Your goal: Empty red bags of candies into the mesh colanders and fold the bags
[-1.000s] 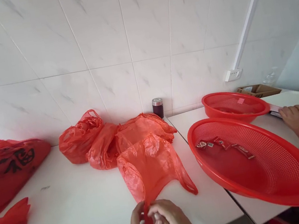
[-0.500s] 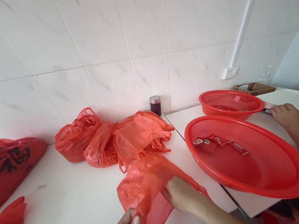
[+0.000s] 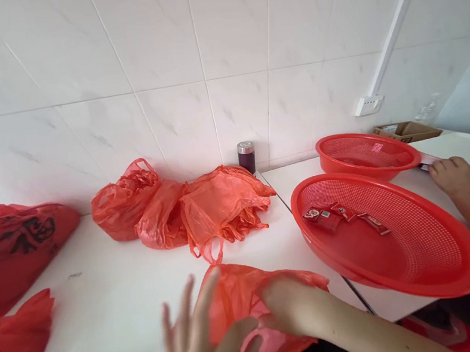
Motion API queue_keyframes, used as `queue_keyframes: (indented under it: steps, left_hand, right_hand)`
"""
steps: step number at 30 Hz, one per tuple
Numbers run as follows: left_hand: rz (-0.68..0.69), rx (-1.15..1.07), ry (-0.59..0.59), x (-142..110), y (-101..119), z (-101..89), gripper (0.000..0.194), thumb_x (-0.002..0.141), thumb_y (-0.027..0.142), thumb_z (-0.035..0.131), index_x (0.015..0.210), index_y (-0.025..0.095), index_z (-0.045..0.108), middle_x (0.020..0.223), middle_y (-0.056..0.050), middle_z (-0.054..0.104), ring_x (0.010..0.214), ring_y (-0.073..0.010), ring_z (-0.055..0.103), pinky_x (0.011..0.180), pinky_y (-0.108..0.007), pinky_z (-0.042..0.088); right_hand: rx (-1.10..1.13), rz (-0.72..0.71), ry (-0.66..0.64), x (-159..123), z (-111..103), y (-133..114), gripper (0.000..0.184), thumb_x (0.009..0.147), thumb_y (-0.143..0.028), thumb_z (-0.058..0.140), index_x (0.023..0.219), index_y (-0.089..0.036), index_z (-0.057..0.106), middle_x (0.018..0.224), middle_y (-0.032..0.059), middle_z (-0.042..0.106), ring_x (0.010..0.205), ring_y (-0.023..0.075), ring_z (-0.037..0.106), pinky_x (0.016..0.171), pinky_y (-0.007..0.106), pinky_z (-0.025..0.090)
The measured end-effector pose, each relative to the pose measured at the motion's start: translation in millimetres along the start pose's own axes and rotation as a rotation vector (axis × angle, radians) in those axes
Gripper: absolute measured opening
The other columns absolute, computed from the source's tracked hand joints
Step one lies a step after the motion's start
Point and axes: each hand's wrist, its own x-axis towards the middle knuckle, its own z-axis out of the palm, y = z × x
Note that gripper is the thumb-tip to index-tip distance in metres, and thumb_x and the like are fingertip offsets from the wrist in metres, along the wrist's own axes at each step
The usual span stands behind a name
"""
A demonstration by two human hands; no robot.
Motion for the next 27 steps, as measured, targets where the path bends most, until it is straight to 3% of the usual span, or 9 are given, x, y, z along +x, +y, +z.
queue_keyframes:
  steps: [2,5,10,15,18,20,22,25,27]
  left_hand:
    - [-0.030,0.106,-0.198,1.3,-4.3,27.1,0.018,0.082,0.023,0.058,0.080,0.031,0.073,0.148,-0.008,0.040,0.136,-0.0448,0.030,0.103,-0.072,0.018]
    - [-0.232,0.305,-0.312,3.7,-52.0,56.1,0.041,0.082,0.004,0.043,0.105,0.024,0.071,0.148,-0.016,0.041,0.132,-0.0415,0.038,0.101,-0.068,0.027]
    - [-0.450,0.080,-0.380,11.0,-112.7,39.8,0.052,0.073,-0.001,0.035,0.104,0.021,0.069,0.140,-0.009,0.051,0.109,-0.0287,0.059,0.082,-0.040,0.051]
    - [-0.829,-0.914,-0.511,2.5,-93.2,-4.7,0.044,0.069,0.008,0.054,0.105,0.025,0.073,0.095,-0.002,0.074,0.081,-0.0202,0.068,0.067,-0.025,0.052]
    - [-1.132,-1.455,-0.283,-6.8,-83.3,-17.6,0.042,0.066,0.015,0.070,0.106,0.027,0.073,0.094,-0.003,0.075,0.074,-0.0185,0.070,0.066,-0.024,0.055]
    - [-1.228,-1.618,-0.097,-9.7,-83.9,-19.0,0.051,0.063,0.013,0.073,0.111,0.030,0.071,0.105,-0.003,0.075,0.082,-0.0190,0.070,0.072,-0.024,0.056]
    - [-1.266,-1.702,-0.040,-9.5,-86.7,-17.3,0.057,0.062,0.013,0.072,0.116,0.030,0.068,0.113,-0.002,0.072,0.088,-0.0204,0.070,0.075,-0.025,0.057]
    - [-1.276,-1.753,-0.115,-7.3,-86.8,-13.4,0.050,0.071,0.021,0.068,0.121,0.027,0.066,0.126,-0.005,0.067,0.105,-0.0258,0.066,0.084,-0.030,0.056]
    - [-1.234,-1.731,-0.198,-6.4,-82.3,-10.8,0.050,0.077,0.024,0.065,0.127,0.026,0.061,0.134,-0.006,0.060,0.116,-0.0294,0.060,0.090,-0.035,0.054]
  right_hand:
    - [-0.046,0.011,-0.119,-5.2,-7.8,-5.4,0.040,0.077,-0.032,0.056,0.115,-0.024,0.065,0.080,0.0057,0.073,0.067,0.0240,0.069,0.056,0.030,0.049]
    - [-0.037,-0.090,-0.149,-15.4,-10.8,-3.6,0.077,0.070,-0.023,0.059,0.143,-0.033,0.039,0.108,0.0078,0.071,0.090,0.0273,0.069,0.066,0.031,0.051]
    - [0.033,-0.114,-0.215,-24.0,-20.3,13.9,0.079,0.072,-0.022,0.055,0.144,-0.045,0.031,0.131,0.0055,0.059,0.106,0.0280,0.064,0.073,0.032,0.050]
    - [0.185,-0.018,-0.200,-20.1,-41.4,31.3,0.082,0.066,-0.031,0.066,0.143,-0.038,0.037,0.113,0.0035,0.068,0.070,0.0178,0.067,0.055,0.023,0.046]
    - [0.163,0.009,-0.286,-13.3,-34.7,37.5,0.089,0.064,-0.026,0.066,0.146,-0.035,0.032,0.095,0.0015,0.071,0.050,0.0120,0.059,0.042,0.019,0.037]
    - [0.088,-0.059,-0.300,-7.5,-23.9,40.2,0.107,0.058,-0.017,0.066,0.150,-0.039,0.016,0.100,0.0025,0.071,0.049,0.0111,0.059,0.041,0.018,0.034]
    - [0.056,-0.111,-0.308,-3.0,-14.6,41.9,0.120,0.054,-0.012,0.068,0.150,-0.043,0.002,0.114,0.0052,0.068,0.048,0.0111,0.060,0.040,0.019,0.033]
    - [0.122,-0.136,-0.295,-6.6,-12.6,38.7,0.122,0.055,-0.007,0.069,0.149,-0.046,0.000,0.122,0.0062,0.066,0.053,0.0157,0.065,0.041,0.023,0.039]
    - [0.220,-0.203,-0.219,-19.0,-20.1,30.0,0.114,0.061,-0.010,0.071,0.149,-0.047,0.008,0.133,0.0050,0.059,0.075,0.0205,0.070,0.051,0.025,0.048]
